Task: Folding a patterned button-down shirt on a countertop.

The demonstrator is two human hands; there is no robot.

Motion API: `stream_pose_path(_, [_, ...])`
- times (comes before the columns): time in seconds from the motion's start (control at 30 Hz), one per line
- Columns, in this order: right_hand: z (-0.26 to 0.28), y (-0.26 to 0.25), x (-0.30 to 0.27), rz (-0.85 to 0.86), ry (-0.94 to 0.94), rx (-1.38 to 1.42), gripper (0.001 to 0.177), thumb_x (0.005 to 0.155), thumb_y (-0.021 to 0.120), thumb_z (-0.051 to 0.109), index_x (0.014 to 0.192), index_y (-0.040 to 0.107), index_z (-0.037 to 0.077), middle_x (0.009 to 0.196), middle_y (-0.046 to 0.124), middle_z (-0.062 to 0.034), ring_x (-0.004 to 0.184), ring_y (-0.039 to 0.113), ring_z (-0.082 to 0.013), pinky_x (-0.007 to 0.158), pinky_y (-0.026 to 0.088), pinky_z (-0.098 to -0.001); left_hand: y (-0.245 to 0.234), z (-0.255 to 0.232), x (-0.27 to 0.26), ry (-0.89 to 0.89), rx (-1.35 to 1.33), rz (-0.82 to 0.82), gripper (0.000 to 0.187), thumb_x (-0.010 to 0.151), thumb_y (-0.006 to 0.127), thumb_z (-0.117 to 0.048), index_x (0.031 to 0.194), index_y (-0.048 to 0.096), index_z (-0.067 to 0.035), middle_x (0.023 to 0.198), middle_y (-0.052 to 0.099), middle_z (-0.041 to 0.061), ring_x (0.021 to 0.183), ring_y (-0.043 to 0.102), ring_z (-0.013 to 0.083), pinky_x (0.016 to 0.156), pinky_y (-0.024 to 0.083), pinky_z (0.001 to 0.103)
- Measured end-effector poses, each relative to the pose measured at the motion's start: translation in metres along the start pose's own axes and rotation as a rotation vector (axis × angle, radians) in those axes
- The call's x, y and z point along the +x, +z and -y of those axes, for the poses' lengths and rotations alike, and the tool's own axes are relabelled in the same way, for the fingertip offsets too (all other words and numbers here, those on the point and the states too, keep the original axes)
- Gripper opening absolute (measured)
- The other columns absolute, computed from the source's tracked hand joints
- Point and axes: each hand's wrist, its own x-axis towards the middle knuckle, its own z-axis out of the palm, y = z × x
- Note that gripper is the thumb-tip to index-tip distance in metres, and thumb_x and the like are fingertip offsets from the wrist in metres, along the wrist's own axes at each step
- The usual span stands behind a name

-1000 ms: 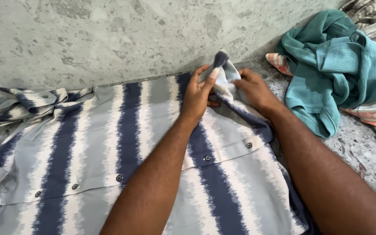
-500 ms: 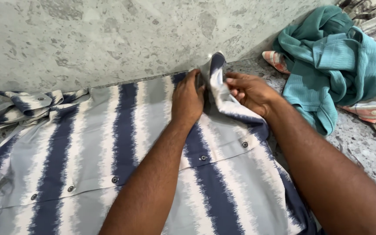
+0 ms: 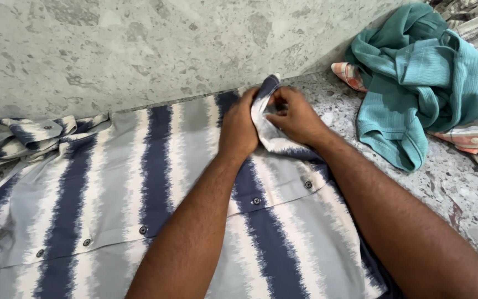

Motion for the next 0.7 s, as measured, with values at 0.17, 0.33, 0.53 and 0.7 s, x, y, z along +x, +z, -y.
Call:
stream_pose_path(0.17, [0.030,-0.001,-0.011,0.136,-0.104,0.033,0.052,0.087,0.075,0.012,0.135,0.056,0.004,0.147,0.050,-0.0138,0.127,0.057,-0.0252,0.107,0.049,-0.0405,-0.013,0.000,0.011,-0.439,-0.681,-0.165,0.048,0.104,0.048,-0.045,0.130,0.067,-0.010,0.115,0.078,0.015,0.106,0.076,0.0273,0.090,0.056,0.036])
stream_pose_path(0.33, [0.010,0.005,-0.006,0.166,-0.114,-0.006,0.044,0.098,0.069,0.015,0.140,0.058,0.007,0.147,0.055,-0.0136,0.129,0.057,-0.0246,0.109,0.048,-0.0394,-0.007,0.008,0.011,-0.327,-0.533,-0.163,0.049,0.101,0.061,-0.047,0.130,0.065,-0.006,0.118,0.074,0.016,0.112,0.070,0.0301,0.095,0.053,0.040])
stream_pose_path(0.53, [0.019,-0.001,-0.005,0.095,-0.022,0.047,0.037,0.097,0.067,0.012,0.134,0.065,0.011,0.121,0.069,-0.0090,0.103,0.066,-0.0177,0.094,0.056,-0.0347,-0.001,0.017,0.014,-0.407,-0.542,-0.192,0.044,0.107,0.046,-0.041,0.132,0.066,-0.010,0.120,0.075,0.012,0.113,0.070,0.0263,0.095,0.053,0.037])
stream_pose_path(0.7, [0.020,-0.010,-0.005,0.049,0.026,0.025,0.029,0.094,0.070,0.007,0.123,0.067,0.009,0.099,0.067,-0.0077,0.091,0.064,-0.0148,0.084,0.056,-0.0326,0.002,0.025,0.015,-0.365,-0.684,-0.225,0.041,0.108,0.045,-0.038,0.129,0.067,-0.010,0.121,0.075,0.010,0.115,0.070,0.0233,0.099,0.052,0.035])
